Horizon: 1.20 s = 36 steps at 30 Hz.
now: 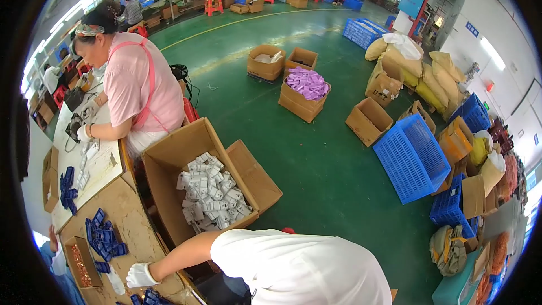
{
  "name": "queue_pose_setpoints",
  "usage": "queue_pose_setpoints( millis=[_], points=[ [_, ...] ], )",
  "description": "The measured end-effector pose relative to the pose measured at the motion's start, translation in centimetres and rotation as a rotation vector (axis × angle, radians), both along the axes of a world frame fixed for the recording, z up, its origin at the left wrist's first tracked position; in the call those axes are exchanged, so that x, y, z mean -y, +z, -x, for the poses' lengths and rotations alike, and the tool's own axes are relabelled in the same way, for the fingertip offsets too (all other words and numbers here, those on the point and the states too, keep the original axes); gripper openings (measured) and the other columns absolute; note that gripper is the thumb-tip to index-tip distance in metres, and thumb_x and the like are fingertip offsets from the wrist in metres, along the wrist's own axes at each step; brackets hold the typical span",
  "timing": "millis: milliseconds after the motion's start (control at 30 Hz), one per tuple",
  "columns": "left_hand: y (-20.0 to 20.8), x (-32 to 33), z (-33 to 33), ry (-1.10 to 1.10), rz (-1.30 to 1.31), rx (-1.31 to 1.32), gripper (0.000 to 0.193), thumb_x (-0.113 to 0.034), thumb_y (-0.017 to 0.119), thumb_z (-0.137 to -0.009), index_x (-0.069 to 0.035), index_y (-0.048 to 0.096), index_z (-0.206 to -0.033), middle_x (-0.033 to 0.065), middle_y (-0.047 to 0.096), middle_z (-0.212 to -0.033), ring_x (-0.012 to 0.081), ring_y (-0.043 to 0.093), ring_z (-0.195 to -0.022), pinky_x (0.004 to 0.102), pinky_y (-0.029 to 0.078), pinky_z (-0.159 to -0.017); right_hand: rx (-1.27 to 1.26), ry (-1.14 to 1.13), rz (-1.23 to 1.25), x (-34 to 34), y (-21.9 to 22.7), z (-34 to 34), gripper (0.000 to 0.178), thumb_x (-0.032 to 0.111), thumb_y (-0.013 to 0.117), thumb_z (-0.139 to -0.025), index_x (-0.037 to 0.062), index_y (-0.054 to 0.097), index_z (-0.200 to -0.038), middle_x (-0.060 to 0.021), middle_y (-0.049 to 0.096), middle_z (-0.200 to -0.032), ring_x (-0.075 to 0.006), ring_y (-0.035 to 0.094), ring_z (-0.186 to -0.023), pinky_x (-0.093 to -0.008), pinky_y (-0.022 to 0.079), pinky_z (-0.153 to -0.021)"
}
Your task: The person picks up a blue plastic casing from a pile, inserts small copper components into it by hand, and places the assembled unit into a cardboard box, repeating the process several times.
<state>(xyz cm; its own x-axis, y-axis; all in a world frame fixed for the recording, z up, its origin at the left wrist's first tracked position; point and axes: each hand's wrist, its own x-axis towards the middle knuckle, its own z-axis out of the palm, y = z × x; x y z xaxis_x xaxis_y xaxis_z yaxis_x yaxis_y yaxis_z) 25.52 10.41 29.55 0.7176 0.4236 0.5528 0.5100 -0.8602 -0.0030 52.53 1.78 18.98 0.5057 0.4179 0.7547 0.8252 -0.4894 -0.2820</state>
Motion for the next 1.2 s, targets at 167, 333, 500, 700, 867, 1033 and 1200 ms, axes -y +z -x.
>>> queue_pose_setpoints(
  millis=[167,333,500,700,867,1033,1200],
  points=[
    [0.2,-0.8,-0.1,-0.114,-0.04,-0.084,0.033,-0.009,0.07,-0.078,-0.005,0.063,-0.11,0.0178,0.061,-0.09,0.0379,0.057,-0.09,0.0508,0.042,-0.095,0.022,0.041,-0.002,0.5,0.5,0.5,0.014,0.02,0.064,-0.072,0.0096,0.057,-0.066,-0.0095,0.057,-0.066,-0.0314,0.061,-0.064,-0.0422,0.048,-0.056],
    [1.3,-0.5,-0.1,-0.192,0.005,-0.1,0.024,-0.01,0.07,-0.078,-0.006,0.067,-0.102,0.0185,0.061,-0.089,0.0371,0.056,-0.086,0.0487,0.045,-0.082,0.029,0.087,-0.056,1.0,0.1,0.4,0.015,0.02,0.064,-0.071,0.0098,0.056,-0.063,-0.0092,0.056,-0.069,-0.0309,0.061,-0.065,-0.0425,0.048,-0.055],
    [1.7,-0.2,0.2,-0.257,0.018,0.024,0.022,-0.013,0.065,-0.085,-0.007,0.067,-0.106,0.0175,0.061,-0.091,0.0369,0.057,-0.087,0.0485,0.045,-0.08,0.066,0.032,-0.058,0.8,-0.2,0.3,0.013,0.018,0.064,-0.069,0.0103,0.056,-0.062,-0.0092,0.055,-0.068,-0.0299,0.06,-0.065,-0.0422,0.047,-0.055],
    [1.8,-0.5,1.0,-0.275,0.029,0.041,0.023,-0.016,0.062,-0.09,-0.007,0.067,-0.111,0.0184,0.061,-0.094,0.0375,0.058,-0.088,0.0487,0.046,-0.078,0.077,0.073,-0.055,0.8,-0.1,0.2,0.011,0.017,0.064,-0.068,0.0111,0.057,-0.063,-0.0072,0.056,-0.069,-0.0286,0.061,-0.066,-0.0413,0.048,-0.054],
    [1.7,-0.5,1.2,-0.309,0.003,-0.007,0.033,-0.019,0.07,-0.086,-0.009,0.066,-0.116,0.0186,0.064,-0.099,0.0371,0.061,-0.091,0.0494,0.048,-0.082,0.011,0.098,-0.043,1.1,-0.1,0.3,0.006,0.015,0.062,-0.072,0.011,0.059,-0.074,-0.0073,0.058,-0.074,-0.0286,0.063,-0.073,-0.0409,0.05,-0.062],
    [3.1,1.2,1.2,-0.336,-0.081,0.023,0.026,-0.013,0.067,-0.09,-0.01,0.067,-0.117,0.0144,0.067,-0.094,0.0334,0.064,-0.085,0.0424,0.052,-0.079,-0.077,0.024,0.029,1.0,0.1,0.7,0.007,0.017,0.06,-0.075,0.0123,0.064,-0.075,-0.0065,0.062,-0.074,-0.0281,0.066,-0.075,-0.0405,0.052,-0.064],
    [3.3,1.7,1.5,-0.383,0.028,0.023,0.026,-0.009,0.066,-0.091,-0.01,0.067,-0.117,0.0156,0.066,-0.097,0.0335,0.064,-0.086,0.0421,0.052,-0.081,-0.046,0.044,0.035,1.1,0.1,0.6,0.008,0.018,0.06,-0.075,0.0124,0.065,-0.074,-0.0064,0.062,-0.073,-0.0275,0.066,-0.075,-0.0401,0.052,-0.064]
  ],
)
